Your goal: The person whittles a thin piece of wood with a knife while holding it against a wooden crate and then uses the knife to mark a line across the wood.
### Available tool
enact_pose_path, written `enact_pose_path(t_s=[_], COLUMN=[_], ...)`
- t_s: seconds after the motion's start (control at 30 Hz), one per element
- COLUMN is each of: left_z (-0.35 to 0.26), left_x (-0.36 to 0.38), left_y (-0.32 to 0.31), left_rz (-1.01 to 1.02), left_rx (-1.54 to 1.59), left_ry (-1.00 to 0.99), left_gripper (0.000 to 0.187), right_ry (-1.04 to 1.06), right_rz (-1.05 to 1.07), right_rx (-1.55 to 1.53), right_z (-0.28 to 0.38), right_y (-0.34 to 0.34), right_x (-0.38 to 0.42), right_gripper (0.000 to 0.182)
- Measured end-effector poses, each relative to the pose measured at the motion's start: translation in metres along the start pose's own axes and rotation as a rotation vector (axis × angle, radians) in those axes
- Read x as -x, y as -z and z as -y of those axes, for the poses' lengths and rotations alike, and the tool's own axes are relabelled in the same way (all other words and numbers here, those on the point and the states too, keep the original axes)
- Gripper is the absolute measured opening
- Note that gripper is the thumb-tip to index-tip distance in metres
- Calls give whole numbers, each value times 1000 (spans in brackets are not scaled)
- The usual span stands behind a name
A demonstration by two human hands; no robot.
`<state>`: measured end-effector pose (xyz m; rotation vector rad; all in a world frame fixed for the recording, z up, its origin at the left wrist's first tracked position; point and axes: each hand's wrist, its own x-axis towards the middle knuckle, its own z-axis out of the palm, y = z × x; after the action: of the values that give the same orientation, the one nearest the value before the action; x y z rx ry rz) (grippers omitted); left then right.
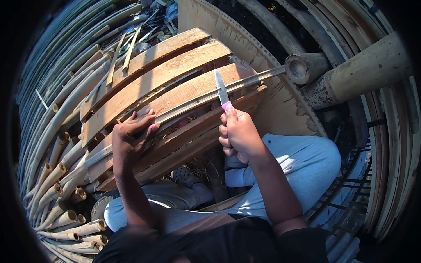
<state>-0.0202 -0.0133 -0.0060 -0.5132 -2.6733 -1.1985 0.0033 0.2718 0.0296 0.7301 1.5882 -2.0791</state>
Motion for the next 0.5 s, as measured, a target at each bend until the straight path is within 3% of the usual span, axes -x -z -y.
enact_pose_path(t_s=[0.03, 0.1, 0.13, 0.2, 0.23, 0.27, 0.33, 0.43, 0.5], left_z=[0, 0, 0, 0, 1, 1, 4, 4, 2], left_x=[0, 0, 0, 2, 2, 1, 1, 1, 0], left_y=[0, 0, 0, 0, 0, -1, 0, -1, -1], left_rz=[2, 6, 6, 10, 2, -6, -10, -7, 0], left_rx=[-4, -10, -3, 1, 0, 1, 11, 15, 4], left_ry=[2, 5, 10, 16, 18, 20, 15, 5, 4], left_gripper=[27, 27, 27, 28, 28, 28, 28, 29, 30], right_ry=[0, -219, -190, 390, 251, 262, 415, 339, 357], right_rz=[0, 299, 280, 14, 33, 15, -222, -361, -245], right_rx=[-1, 93, 197, 465, 287, 191, 17, 269, 315], right_z=[1, 3, -9, -42, -36, -25, -12, -16, -37], right_y=[0, 2, -12, -29, -24, -20, 8, 1, -6], right_x=[0, 0, 4, -6, 0, 4, -4, -14, -21], right_gripper=[37, 39, 38, 40, 42, 42, 37, 41, 42])
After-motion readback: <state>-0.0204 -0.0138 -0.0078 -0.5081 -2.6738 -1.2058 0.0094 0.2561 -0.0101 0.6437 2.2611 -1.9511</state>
